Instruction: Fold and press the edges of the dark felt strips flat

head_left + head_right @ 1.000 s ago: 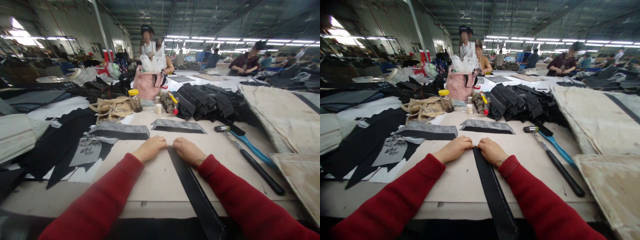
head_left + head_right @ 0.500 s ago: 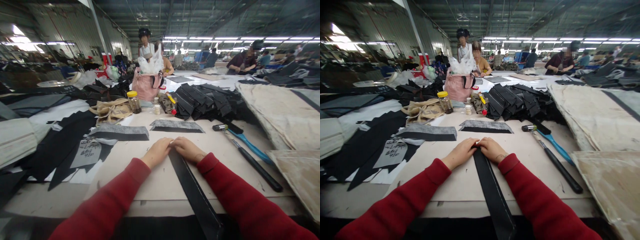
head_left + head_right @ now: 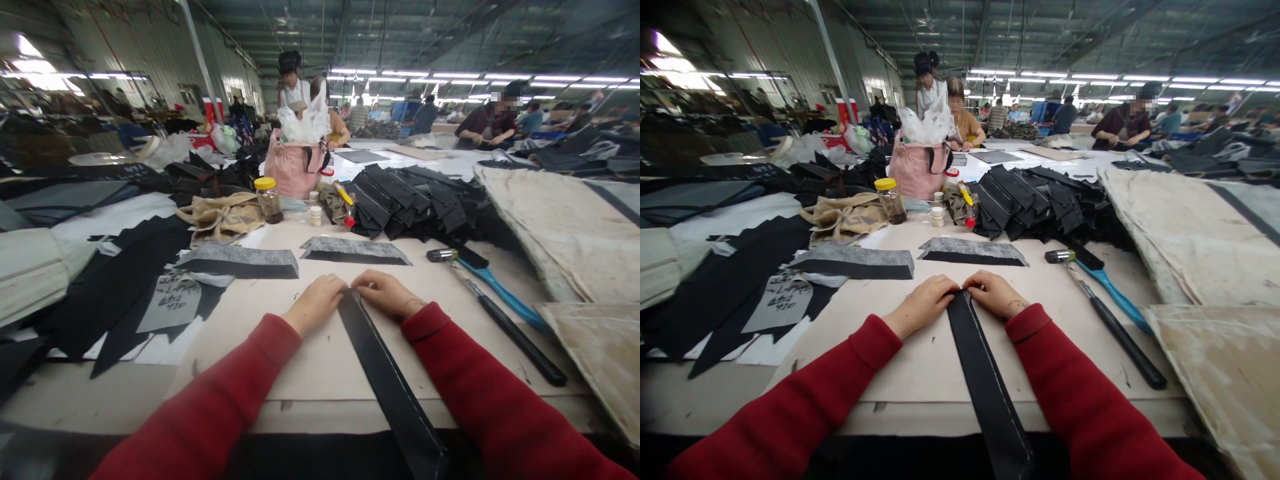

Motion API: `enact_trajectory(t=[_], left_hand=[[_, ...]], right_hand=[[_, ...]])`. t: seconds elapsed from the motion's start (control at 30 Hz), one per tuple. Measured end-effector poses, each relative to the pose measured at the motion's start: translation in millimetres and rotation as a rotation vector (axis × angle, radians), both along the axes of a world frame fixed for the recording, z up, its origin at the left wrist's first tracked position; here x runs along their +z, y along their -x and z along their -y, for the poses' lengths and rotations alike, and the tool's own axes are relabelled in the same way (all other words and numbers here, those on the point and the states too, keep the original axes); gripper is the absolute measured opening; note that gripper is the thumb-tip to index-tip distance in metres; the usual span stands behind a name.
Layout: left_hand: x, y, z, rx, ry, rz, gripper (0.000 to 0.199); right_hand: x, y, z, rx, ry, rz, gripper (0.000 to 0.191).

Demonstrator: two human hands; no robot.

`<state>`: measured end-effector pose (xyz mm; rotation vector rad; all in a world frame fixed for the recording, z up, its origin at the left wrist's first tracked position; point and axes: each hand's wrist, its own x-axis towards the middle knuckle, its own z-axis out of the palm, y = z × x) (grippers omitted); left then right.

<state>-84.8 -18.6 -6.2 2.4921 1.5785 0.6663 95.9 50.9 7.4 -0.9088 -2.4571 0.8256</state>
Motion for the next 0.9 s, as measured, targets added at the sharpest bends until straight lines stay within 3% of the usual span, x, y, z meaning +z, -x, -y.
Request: enact_trajectory(t=[0.27, 0.4, 0.6, 0.77, 0.9], left_hand=[[6.1, -2.2, 1.4, -0.018, 0.005, -0.070, 0.019], [10.0, -4.2, 2.4, -0.031, 0.007, -0.165, 0.020], [16.4, -7.0, -0.2, -0.042, -0.001, -0.295, 0.016], [13.7, -4.5, -6.0, -0.013, 0.029, -0.169, 0.011], [7.4, 0.4, -8.2, -0.001, 0.043, -0.036, 0.017]], right_hand=[[5.3, -2.8, -3.3, 0.173, -0.162, 0.079, 0.022], [11.2, 0.5, 1.7, 0.234, -0.315, 0.242, 0.023], [16.2, 5.9, 17.0, 0.147, -0.426, 0.454, 0.021], [14.6, -1.3, 20.7, 0.077, -0.293, 0.301, 0.018], [8.0, -10.4, 23.8, -0.055, -0.264, 0.267, 0.033]])
